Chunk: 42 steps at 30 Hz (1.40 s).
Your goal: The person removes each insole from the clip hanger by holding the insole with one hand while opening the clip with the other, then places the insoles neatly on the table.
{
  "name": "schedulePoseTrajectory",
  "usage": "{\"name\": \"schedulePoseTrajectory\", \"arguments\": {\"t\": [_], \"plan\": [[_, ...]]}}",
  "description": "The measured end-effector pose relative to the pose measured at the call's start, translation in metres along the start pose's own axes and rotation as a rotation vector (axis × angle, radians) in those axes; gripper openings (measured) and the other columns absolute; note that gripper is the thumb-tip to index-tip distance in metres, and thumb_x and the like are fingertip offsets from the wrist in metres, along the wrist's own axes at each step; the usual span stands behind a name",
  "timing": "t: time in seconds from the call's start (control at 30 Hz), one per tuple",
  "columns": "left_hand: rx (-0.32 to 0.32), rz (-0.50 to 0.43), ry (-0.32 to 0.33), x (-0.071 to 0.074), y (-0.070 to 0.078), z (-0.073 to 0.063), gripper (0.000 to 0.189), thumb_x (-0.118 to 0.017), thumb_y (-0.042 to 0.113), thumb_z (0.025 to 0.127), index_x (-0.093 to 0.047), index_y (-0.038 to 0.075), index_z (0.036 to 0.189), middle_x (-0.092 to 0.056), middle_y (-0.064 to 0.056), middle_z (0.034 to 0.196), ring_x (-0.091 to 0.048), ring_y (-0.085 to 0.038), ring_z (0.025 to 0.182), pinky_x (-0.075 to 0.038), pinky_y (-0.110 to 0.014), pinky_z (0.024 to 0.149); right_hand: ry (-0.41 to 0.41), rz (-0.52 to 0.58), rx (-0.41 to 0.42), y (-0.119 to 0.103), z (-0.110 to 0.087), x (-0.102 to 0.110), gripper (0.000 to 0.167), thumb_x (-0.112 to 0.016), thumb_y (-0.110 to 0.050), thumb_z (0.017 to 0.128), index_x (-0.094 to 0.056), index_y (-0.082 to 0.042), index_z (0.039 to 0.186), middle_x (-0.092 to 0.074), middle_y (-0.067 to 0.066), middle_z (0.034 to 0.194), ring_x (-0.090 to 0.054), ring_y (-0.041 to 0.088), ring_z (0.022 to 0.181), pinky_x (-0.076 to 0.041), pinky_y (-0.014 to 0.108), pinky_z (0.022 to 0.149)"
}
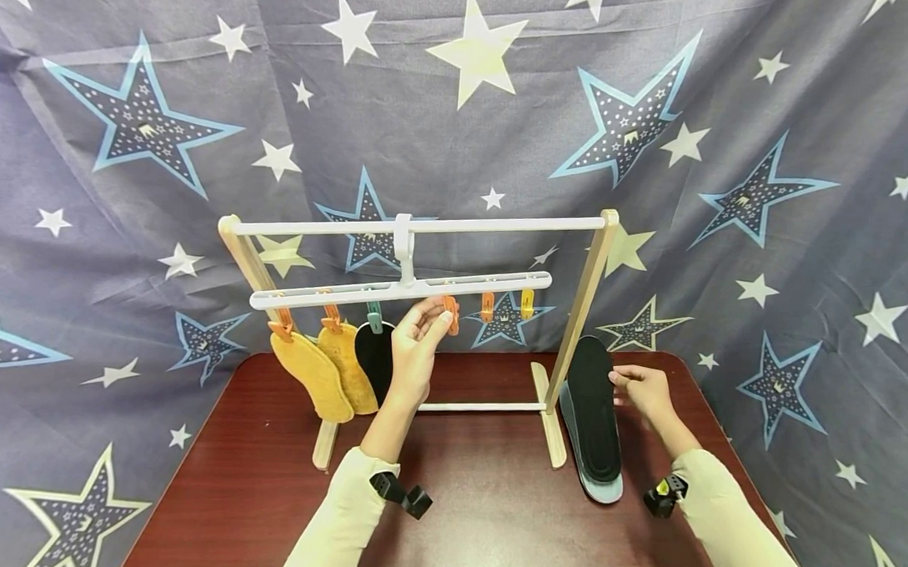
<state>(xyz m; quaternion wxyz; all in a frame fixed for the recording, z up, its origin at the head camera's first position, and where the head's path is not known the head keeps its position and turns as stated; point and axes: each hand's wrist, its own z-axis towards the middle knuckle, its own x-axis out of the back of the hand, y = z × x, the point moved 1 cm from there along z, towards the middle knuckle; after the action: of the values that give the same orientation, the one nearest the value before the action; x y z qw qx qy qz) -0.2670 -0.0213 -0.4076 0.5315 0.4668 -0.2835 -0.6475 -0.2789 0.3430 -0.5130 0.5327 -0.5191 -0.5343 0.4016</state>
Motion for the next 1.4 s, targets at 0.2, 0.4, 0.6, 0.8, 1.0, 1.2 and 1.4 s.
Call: {"name": "schedulePoseTrajectory", "arguments": {"t": [0.2, 0.4, 0.6, 0.8, 1.0, 1.2, 1.4], "plan": [[-0.001, 0.002, 0.002, -0.001, 0.0, 0.0, 0.035, -0.066, 0.001, 0.093, -0.062, -0.013, 0.124, -0.065, -0.031, 0.114, -0.065, -0.006, 0.095, -0.056, -0.017, 0.082, 0.002, -0.076, -0.001, 0.006, 0.003, -0.004, 0.023, -0.064, -0.001, 0.097, -0.067, 0.014, 0.115, -0.069, -0.014, 0.071, -0.066, 0.005, 0.062, -0.063, 0.028, 0.061], [0.007, 0.007, 0.007, 0.0, -0.001, 0.0, 0.035, -0.067, 0.002, 0.093, -0.062, -0.013, 0.124, -0.066, -0.029, 0.114, -0.065, -0.008, 0.095, -0.055, -0.016, 0.083, 0.002, -0.115, -0.02, 0.011, 0.002, -0.005, 0.037, -0.064, -0.002, 0.098, -0.057, 0.024, 0.124, -0.067, -0.012, 0.069, -0.065, 0.005, 0.061, -0.063, 0.029, 0.06], [0.008, -0.003, 0.002, 0.0, 0.0, 0.0, 0.035, -0.068, 0.002, 0.093, -0.062, -0.012, 0.124, -0.066, -0.028, 0.114, -0.066, -0.011, 0.096, -0.056, -0.017, 0.083, -0.006, -0.128, -0.022, 0.014, 0.001, -0.006, 0.04, -0.065, -0.001, 0.097, -0.053, 0.026, 0.125, -0.067, -0.011, 0.07, -0.064, 0.005, 0.06, -0.063, 0.031, 0.061], [0.007, 0.005, 0.002, -0.001, 0.0, 0.001, 0.034, -0.067, 0.002, 0.093, -0.062, -0.012, 0.124, -0.065, -0.029, 0.115, -0.066, -0.009, 0.096, -0.055, -0.017, 0.083, -0.027, -0.139, -0.016, 0.016, 0.003, -0.007, 0.041, -0.066, 0.0, 0.096, -0.053, 0.027, 0.125, -0.067, -0.009, 0.067, -0.064, 0.007, 0.059, -0.063, 0.03, 0.059], [-0.001, 0.017, -0.001, -0.001, 0.0, 0.002, 0.034, -0.067, 0.002, 0.093, -0.062, -0.012, 0.124, -0.065, -0.03, 0.115, -0.065, -0.007, 0.095, -0.055, -0.017, 0.084, -0.037, -0.175, -0.006, 0.019, 0.005, -0.008, 0.042, -0.066, 0.0, 0.096, -0.051, 0.027, 0.126, -0.068, -0.008, 0.068, -0.065, 0.009, 0.06, -0.063, 0.031, 0.058], [-0.001, 0.015, 0.002, 0.0, -0.001, 0.002, 0.035, -0.067, 0.003, 0.092, -0.063, -0.012, 0.123, -0.065, -0.032, 0.114, -0.065, -0.007, 0.094, -0.055, -0.017, 0.083, -0.058, -0.202, -0.012, 0.021, 0.008, -0.009, 0.041, -0.065, 0.001, 0.096, -0.052, 0.027, 0.124, -0.068, -0.008, 0.069, -0.066, 0.009, 0.061, -0.064, 0.036, 0.062], [0.008, 0.012, 0.009, 0.0, -0.001, 0.001, 0.034, -0.067, 0.002, 0.093, -0.062, -0.013, 0.123, -0.066, -0.029, 0.113, -0.065, -0.008, 0.094, -0.056, -0.017, 0.083, -0.064, -0.23, -0.017, 0.023, 0.01, -0.01, 0.039, -0.066, 0.001, 0.096, -0.054, 0.027, 0.122, -0.067, -0.007, 0.069, -0.066, 0.011, 0.062, -0.064, 0.039, 0.063]]}}
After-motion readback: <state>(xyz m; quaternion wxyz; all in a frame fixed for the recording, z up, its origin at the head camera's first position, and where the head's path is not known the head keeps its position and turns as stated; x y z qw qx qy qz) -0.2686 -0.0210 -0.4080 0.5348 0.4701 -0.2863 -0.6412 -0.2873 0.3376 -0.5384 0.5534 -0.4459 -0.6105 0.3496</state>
